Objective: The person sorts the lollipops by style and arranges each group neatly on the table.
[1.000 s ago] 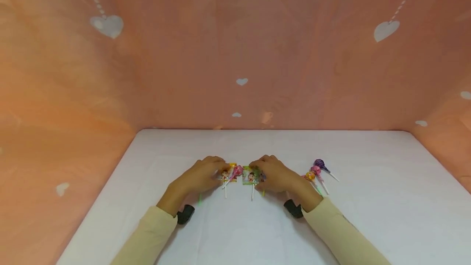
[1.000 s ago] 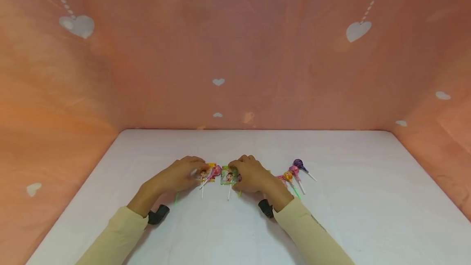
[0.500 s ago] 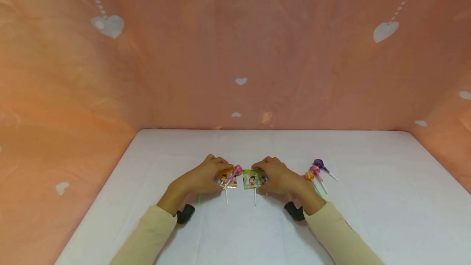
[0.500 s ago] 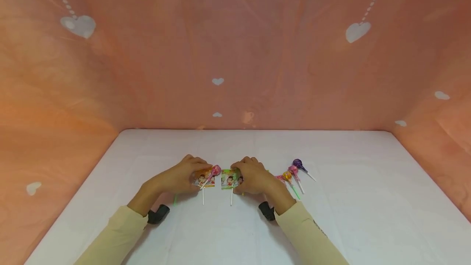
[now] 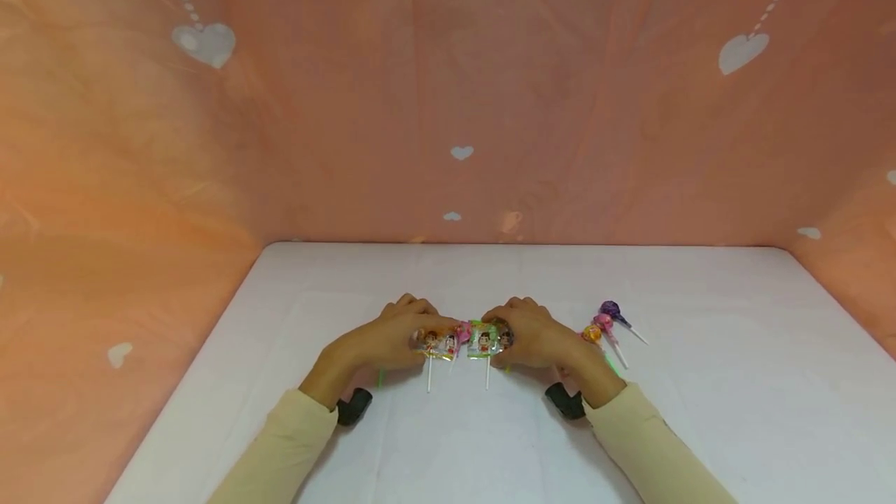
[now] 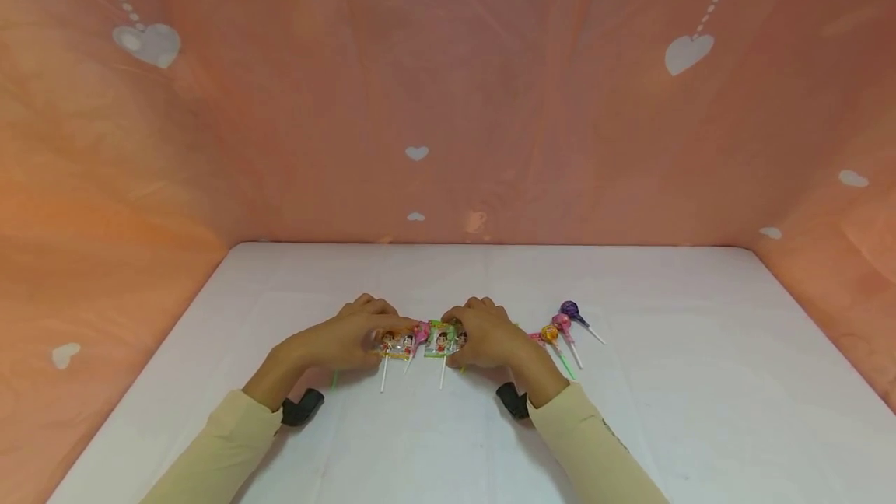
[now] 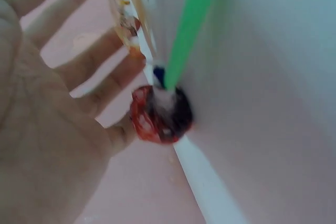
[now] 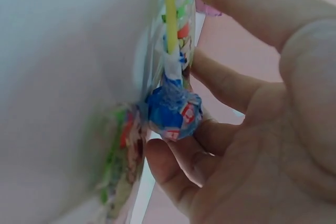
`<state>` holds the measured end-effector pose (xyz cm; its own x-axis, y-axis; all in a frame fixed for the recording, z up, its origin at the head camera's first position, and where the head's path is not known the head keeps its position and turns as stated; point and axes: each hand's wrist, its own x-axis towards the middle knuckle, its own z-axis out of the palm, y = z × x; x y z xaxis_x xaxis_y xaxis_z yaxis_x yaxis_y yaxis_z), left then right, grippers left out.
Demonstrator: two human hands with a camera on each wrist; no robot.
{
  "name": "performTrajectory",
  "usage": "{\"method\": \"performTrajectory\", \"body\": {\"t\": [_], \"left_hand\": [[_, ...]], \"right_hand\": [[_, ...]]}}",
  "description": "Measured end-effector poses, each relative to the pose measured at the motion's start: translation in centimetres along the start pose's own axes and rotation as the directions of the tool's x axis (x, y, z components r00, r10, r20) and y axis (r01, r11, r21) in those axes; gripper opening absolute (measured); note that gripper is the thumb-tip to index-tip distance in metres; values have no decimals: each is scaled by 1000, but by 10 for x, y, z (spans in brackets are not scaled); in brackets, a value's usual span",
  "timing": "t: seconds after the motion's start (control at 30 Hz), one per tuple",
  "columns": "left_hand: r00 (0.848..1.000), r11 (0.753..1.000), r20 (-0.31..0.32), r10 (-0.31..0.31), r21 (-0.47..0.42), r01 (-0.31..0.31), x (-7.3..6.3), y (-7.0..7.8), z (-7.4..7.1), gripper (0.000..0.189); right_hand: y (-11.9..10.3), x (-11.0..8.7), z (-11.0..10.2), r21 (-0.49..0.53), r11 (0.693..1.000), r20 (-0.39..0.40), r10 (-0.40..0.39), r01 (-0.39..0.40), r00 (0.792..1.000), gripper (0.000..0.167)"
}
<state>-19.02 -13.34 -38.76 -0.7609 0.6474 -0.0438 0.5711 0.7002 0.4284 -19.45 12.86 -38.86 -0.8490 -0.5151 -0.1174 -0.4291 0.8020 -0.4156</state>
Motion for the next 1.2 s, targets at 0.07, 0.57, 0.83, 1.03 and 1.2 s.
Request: {"method": "performTrajectory", "body": {"t": [0.07,0.57,0.83,1.03,1.2], "left_hand": [[1000,1000,7,14,-12,-14,-1,-1,-2,67],[998,1000,-59,-23,-13,23,-6,-7,-15,63],[996,999,-84,-23,-24,21,-6,-7,-16,58],[995,999,-94,-33,-30,30,-5,-5,-17,57],[992,998,-105,-63,-6,63,-8,-7,-19,57]], "right_hand": [[0,0,0,-4,1000,-2,-4,4,1000,58],[-3,-5,-6,-39,999,-17,-11,10,1000,55],[-2,-6,-7,-35,999,-52,-16,14,999,53],[0,-5,-6,-33,999,-55,-21,19,998,53],[1,-5,-2,-16,999,-43,-30,30,999,52]]}}
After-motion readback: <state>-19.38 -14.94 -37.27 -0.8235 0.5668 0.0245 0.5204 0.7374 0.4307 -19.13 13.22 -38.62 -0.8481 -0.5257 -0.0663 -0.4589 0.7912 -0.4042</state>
